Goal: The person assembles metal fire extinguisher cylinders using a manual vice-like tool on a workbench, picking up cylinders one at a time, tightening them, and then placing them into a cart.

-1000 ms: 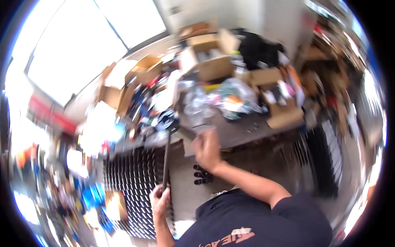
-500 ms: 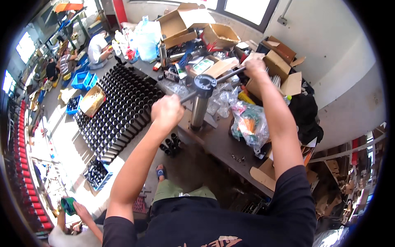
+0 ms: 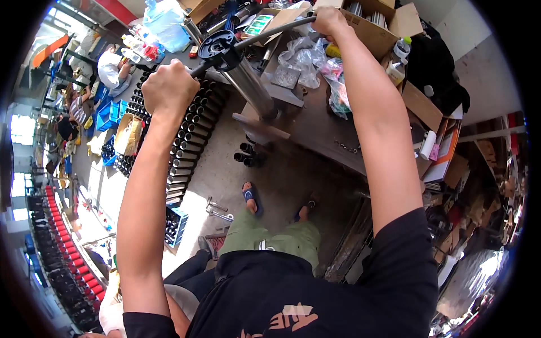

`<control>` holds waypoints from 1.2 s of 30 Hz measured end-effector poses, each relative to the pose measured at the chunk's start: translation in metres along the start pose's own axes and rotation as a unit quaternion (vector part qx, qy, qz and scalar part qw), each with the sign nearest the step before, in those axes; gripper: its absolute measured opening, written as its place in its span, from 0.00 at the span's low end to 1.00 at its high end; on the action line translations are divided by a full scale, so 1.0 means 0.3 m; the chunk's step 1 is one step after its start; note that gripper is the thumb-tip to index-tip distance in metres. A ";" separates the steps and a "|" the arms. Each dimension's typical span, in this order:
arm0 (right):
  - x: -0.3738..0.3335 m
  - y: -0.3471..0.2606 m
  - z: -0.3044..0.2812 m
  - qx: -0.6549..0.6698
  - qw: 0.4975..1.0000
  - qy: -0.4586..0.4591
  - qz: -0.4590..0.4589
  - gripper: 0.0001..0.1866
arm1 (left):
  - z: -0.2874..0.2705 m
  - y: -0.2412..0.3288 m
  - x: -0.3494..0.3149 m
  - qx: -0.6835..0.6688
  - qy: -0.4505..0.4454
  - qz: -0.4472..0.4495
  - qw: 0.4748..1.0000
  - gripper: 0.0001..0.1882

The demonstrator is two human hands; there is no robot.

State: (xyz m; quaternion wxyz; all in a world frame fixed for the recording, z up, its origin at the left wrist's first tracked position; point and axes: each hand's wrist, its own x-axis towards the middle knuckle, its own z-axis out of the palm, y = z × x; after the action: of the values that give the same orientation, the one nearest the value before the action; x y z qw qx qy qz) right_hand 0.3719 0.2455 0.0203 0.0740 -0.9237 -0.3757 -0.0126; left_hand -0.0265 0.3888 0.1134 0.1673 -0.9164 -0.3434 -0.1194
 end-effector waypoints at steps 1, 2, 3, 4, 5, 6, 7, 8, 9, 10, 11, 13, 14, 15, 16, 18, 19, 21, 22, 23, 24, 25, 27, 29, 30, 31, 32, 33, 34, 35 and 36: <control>-0.036 0.014 0.028 -0.016 1.000 0.017 0.001 0.17 | 0.023 -0.001 -0.002 0.002 0.012 0.007 1.000 0.13; -0.047 0.050 0.024 -0.034 0.998 0.048 0.003 0.17 | 0.037 0.005 0.017 -0.004 0.035 0.009 0.999 0.12; -0.047 0.031 -0.001 -0.045 0.996 0.080 -0.001 0.18 | 0.064 -0.009 0.040 0.000 0.059 0.008 0.998 0.11; -0.086 0.034 -0.014 -0.056 0.995 0.087 -0.005 0.19 | 0.091 -0.021 0.048 0.026 0.071 0.009 0.997 0.11; -0.152 -0.015 -0.065 -0.002 0.997 0.042 0.059 0.18 | 0.130 -0.041 0.059 0.025 0.113 0.026 0.993 0.10; -0.200 0.018 -0.053 -0.022 0.994 0.083 0.068 0.18 | 0.144 -0.049 0.068 0.012 0.131 0.052 0.990 0.10; -0.251 0.055 -0.043 -0.044 0.988 0.124 0.079 0.18 | 0.155 -0.065 0.100 -0.002 0.149 0.080 0.986 0.10; -0.338 0.053 -0.075 -0.034 0.990 0.100 0.095 0.21 | 0.177 -0.084 0.119 -0.017 0.169 0.113 0.979 0.11; -0.437 0.055 -0.089 -0.053 0.985 0.117 0.118 0.21 | 0.201 -0.088 0.144 -0.028 0.197 0.136 0.971 0.11; -0.553 0.056 -0.116 -0.060 0.982 0.134 0.122 0.20 | 0.230 -0.096 0.184 -0.040 0.232 0.177 0.956 0.10; -0.674 0.011 -0.123 -0.062 0.980 0.149 0.116 0.19 | 0.268 -0.139 0.229 -0.070 0.276 0.224 0.932 0.12; -0.880 -0.137 -0.122 -0.056 0.981 0.156 0.105 0.18 | 0.353 -0.223 0.299 -0.108 0.303 0.252 0.913 0.12; -0.953 -0.207 -0.140 -0.048 0.981 0.127 0.141 0.18 | 0.385 -0.222 0.308 -0.130 0.308 0.264 0.905 0.13; -0.980 -0.258 -0.185 -0.040 0.975 0.114 0.184 0.19 | 0.376 -0.220 0.354 -0.150 0.326 0.281 0.890 0.13; -0.986 -0.236 -0.185 -0.072 0.972 0.108 0.194 0.20 | 0.396 -0.195 0.360 -0.168 0.332 0.273 0.887 0.14; -0.974 -0.173 -0.178 -0.110 0.964 0.126 0.207 0.21 | 0.395 -0.153 0.370 -0.212 0.323 0.278 0.879 0.15; -0.977 -0.174 -0.192 -0.116 0.960 0.141 0.213 0.20 | 0.380 -0.151 0.368 -0.216 0.294 0.275 0.890 0.17; -0.953 -0.238 -0.266 -0.110 0.950 0.114 0.269 0.16 | 0.377 -0.148 0.363 -0.266 0.280 0.280 0.879 0.15; -0.947 -0.239 -0.284 -0.115 0.947 0.128 0.271 0.15 | 0.376 -0.146 0.363 -0.279 0.287 0.273 0.875 0.14; -0.950 -0.242 -0.290 -0.117 0.944 0.139 0.275 0.14 | 0.389 -0.144 0.364 -0.297 0.324 0.268 0.857 0.13; -0.966 -0.241 -0.286 -0.126 0.938 0.138 0.291 0.14 | 0.399 -0.134 0.358 -0.314 0.340 0.271 0.844 0.12; -0.975 -0.198 -0.269 -0.193 0.923 0.198 0.269 0.13 | 0.403 -0.114 0.359 -0.334 0.355 0.274 0.829 0.11; -0.988 -0.338 -0.314 -0.125 0.932 0.138 0.311 0.13 | 0.438 -0.138 0.396 -0.318 0.357 0.287 0.830 0.13; -1.063 -0.359 -0.262 -0.171 0.919 0.179 0.306 0.16 | 0.457 -0.134 0.428 -0.336 0.361 0.317 0.810 0.14; -1.093 -0.357 -0.232 -0.202 0.894 0.206 0.342 0.21 | 0.457 -0.119 0.429 -0.327 0.344 0.315 0.822 0.18; -1.091 -0.419 -0.261 -0.182 0.900 0.147 0.368 0.25 | 0.479 -0.129 0.453 -0.335 0.361 0.318 0.810 0.18; -1.119 -0.420 -0.265 -0.164 0.901 0.123 0.382 0.26 | 0.486 -0.099 0.469 -0.337 0.381 0.314 0.802 0.16; -1.153 -0.431 -0.248 -0.182 0.894 0.145 0.382 0.25 | 0.474 -0.085 0.470 -0.362 0.387 0.338 0.778 0.10; -1.161 -0.484 -0.248 -0.171 0.895 0.168 0.376 0.23 | 0.483 -0.097 0.489 -0.337 0.396 0.341 0.783 0.08; -1.172 -0.540 -0.258 -0.157 0.894 0.161 0.386 0.22 | 0.493 -0.088 0.501 -0.343 0.412 0.330 0.777 0.09; -1.189 -0.569 -0.250 -0.148 0.893 0.165 0.392 0.22 | 0.527 -0.076 0.539 -0.328 0.419 0.332 0.779 0.11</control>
State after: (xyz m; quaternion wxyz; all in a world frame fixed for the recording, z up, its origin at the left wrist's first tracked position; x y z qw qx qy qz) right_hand -0.0003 0.1083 0.0880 -0.0038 -0.9809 0.0405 -0.1901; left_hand 0.0937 0.5617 0.0278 0.0130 -0.8324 0.1459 -0.5344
